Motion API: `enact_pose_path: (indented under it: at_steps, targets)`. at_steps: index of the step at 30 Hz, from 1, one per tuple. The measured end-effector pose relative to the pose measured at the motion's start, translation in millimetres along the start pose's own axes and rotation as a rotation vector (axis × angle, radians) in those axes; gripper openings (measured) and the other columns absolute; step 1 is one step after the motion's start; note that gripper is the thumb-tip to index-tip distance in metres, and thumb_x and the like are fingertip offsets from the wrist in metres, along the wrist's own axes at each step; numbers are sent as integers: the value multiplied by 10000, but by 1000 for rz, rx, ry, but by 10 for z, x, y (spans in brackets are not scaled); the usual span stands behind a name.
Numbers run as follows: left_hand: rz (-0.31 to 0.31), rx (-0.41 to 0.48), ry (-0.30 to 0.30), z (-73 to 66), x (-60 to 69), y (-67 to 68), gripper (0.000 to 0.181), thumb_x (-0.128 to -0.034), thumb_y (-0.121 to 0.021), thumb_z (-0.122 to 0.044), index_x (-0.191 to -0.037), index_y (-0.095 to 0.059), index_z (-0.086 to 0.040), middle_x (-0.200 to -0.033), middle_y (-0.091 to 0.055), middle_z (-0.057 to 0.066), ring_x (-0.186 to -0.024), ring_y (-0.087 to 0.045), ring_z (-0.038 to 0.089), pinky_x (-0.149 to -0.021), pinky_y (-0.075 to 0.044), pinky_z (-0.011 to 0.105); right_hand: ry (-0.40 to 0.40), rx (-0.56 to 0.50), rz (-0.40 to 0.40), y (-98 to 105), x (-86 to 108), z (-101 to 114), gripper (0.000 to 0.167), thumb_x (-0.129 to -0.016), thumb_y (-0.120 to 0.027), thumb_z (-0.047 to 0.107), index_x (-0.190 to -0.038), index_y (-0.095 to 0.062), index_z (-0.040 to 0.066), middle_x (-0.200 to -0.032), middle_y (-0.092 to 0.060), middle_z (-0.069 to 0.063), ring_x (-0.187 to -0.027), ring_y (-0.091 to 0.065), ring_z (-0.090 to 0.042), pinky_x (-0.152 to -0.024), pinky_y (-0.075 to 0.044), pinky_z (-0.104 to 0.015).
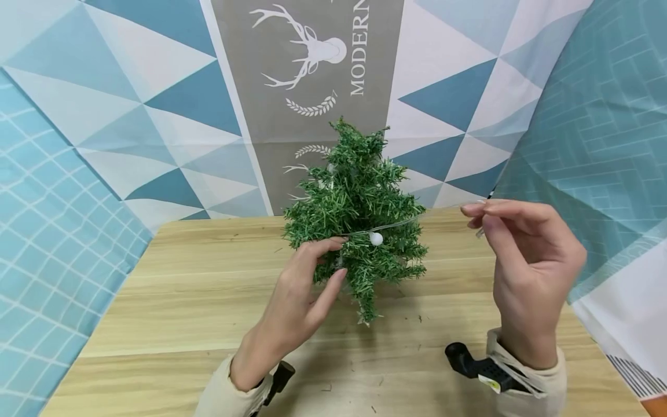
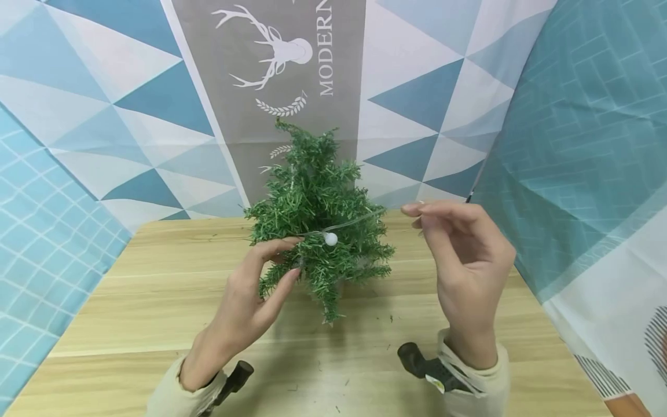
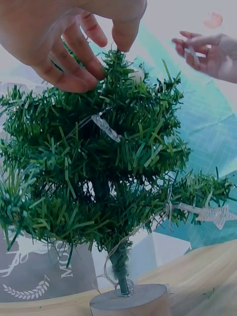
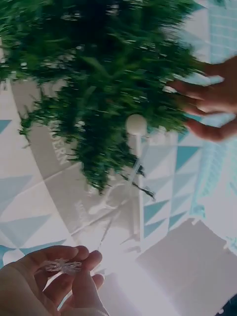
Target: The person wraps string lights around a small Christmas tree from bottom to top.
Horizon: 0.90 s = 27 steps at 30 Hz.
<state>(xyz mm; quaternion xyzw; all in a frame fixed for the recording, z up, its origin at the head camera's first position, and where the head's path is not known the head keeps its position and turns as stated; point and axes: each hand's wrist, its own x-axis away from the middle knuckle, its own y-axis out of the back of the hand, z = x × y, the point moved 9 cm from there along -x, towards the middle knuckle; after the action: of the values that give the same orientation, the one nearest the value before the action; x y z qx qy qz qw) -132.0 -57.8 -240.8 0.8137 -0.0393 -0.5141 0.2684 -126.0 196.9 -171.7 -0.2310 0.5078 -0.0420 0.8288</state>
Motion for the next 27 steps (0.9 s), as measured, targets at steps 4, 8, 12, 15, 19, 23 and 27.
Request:
enact_pose_path:
  at_steps: [4,8,12,15,19,23,27]
  targets:
    - [1,-17,-11,-26,-2,-9,321,-969,-588,-111,-1248,-542,41,-1244,-634,133,-1097,-598,242,-876,-551,378,16,133,18,64,-82,-25,102,-818,-574,-255,-912,-568,-293,-861,-673,-337,-806,-697,-343,-742,-563,-331]
    - [9,-31,-18,-40,1,-3,298,-970,-583,-107,-1226,-553,44,-1226,-635,140,-1108,-600,249,-944,-531,334,53,174,78,75,-162,-38,104,-820,-582,-243,-917,-585,-281,-870,-683,-316,-815,-692,-331,-761,-554,-310]
    - [-1,-37,-30,-70,-13,63,288,-975,-575,-104,-1213,-559,58,-1199,-638,154,-1094,-615,255,-902,-549,314,95,230,147,9,-296,-32,92,-829,-594,-219,-914,-607,-252,-872,-698,-281,-825,-681,-320,-757,-522,-274]
    - [-31,-45,-52,-109,-39,147,275,-984,-561,-108,-1191,-571,72,-1157,-650,163,-1028,-632,250,-772,-570,317,149,384,205,-66,-401,-43,73,-853,-609,-175,-909,-641,-208,-868,-708,-250,-803,-668,-261,-748,-492,-242]
    - [-67,-54,-76,-140,-74,239,257,-997,-539,-114,-1161,-589,79,-1108,-664,163,-942,-640,229,-712,-544,253,309,791,273,-177,-511,-53,91,-912,-639,-41,-919,-728,-59,-847,-712,-187,-738,-608,-229,-745,-437,-195]
    - [-88,-69,-73,-132,-89,315,255,-1014,-516,-130,-1142,-598,75,-1078,-664,157,-872,-623,196,-684,-524,223,421,1036,396,-301,-582,-132,108,-934,-638,-16,-977,-737,-4,-851,-689,-182,-732,-552,-334,-697,-385,-267]
    - [-100,-105,-68,-101,-96,395,258,-1021,-504,-145,-1135,-605,64,-1051,-663,143,-844,-614,198,-662,-513,228,448,1079,537,-392,-624,-258,144,-940,-595,-73,-1021,-710,-44,-916,-678,-206,-803,-552,-372,-696,-379,-389]
